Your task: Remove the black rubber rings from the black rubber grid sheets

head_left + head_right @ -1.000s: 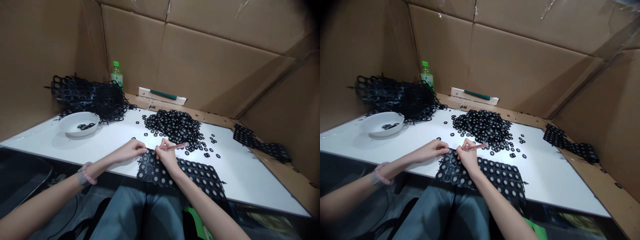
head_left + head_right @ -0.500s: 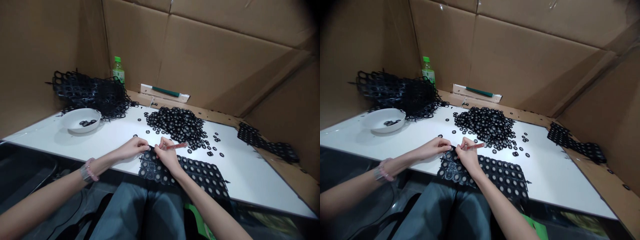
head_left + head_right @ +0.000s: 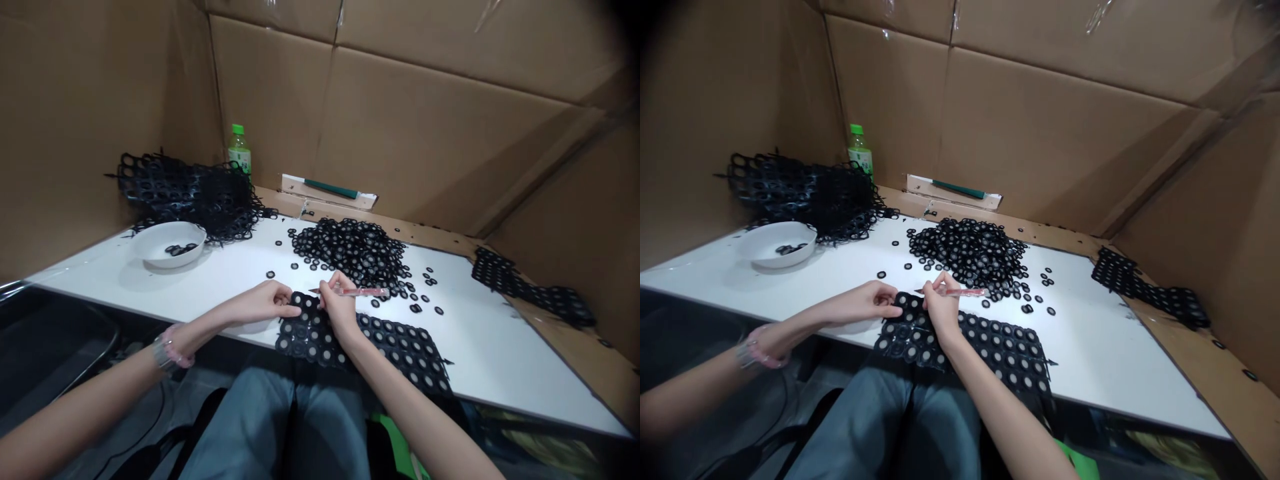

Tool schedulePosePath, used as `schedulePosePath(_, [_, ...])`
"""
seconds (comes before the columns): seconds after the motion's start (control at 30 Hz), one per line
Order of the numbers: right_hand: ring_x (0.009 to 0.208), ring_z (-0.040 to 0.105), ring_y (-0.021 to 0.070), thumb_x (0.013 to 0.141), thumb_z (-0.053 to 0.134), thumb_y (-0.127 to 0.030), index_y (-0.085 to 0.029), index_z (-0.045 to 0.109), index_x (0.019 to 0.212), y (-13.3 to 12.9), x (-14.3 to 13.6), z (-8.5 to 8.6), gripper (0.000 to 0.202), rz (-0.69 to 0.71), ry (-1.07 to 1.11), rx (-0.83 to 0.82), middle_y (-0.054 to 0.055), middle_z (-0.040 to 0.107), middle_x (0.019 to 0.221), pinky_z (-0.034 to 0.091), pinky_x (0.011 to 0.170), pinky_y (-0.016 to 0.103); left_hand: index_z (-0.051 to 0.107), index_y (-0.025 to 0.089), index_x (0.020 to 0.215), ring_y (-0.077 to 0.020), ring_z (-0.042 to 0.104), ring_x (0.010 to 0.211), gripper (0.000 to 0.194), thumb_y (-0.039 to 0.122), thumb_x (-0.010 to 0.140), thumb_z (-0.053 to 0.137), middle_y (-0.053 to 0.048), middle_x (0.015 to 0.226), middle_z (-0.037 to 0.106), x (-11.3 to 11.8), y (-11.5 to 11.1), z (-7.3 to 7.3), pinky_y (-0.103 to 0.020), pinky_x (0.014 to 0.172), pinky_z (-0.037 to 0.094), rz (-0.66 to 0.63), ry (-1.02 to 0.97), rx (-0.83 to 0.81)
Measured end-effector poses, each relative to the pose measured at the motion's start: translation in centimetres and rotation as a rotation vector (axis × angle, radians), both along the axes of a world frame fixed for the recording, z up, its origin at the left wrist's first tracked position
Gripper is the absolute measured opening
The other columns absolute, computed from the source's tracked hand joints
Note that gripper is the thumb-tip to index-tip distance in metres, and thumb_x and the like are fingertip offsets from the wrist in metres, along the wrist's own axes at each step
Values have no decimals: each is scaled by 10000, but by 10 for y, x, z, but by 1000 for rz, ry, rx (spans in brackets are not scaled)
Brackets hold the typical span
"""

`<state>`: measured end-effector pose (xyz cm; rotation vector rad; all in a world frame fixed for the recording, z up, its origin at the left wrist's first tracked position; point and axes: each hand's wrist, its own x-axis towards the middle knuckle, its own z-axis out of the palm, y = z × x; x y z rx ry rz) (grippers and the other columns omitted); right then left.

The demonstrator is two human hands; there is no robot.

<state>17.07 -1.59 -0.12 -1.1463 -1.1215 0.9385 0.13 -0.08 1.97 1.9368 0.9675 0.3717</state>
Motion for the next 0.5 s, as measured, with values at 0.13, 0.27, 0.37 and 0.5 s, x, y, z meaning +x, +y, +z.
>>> schedulePosePath(0.13, [341,406,73,742,546,-317,-218,409,725,-1,0,4,169,41,91,44,-85,507,419,289,363,172,353,164,536,-81,240,507,357,406,758,493,64,525,267,-2,0,-3,-209,468,188,-18,23,40])
schedulePosePath(0.27, [366,456,81,727,564,-363,-214,399,689,-1,-1,7,225,85,157,29,-50,564,477,299,345,172,346,164,540,-83,240,519,332,366,765,483,61,531,266,-4,1,-10,-207,475,190,-1,10,67])
schedulePosePath(0.37, [302,396,69,677,599,-305,-212,366,582,-5,-3,4,268,143,66,-63,-65,509,384,247,310,166,369,159,548,-83,247,523,320,363,768,479,58,536,284,-4,0,-11,-204,476,196,-4,1,57])
schedulePosePath(0.5, [317,442,81,588,563,-138,-204,352,480,-9,-4,-1,246,182,-93,-69,-86,425,327,283,342,170,409,151,572,-84,262,532,316,385,775,472,53,555,297,-3,-2,-9,-201,483,208,-7,-7,38])
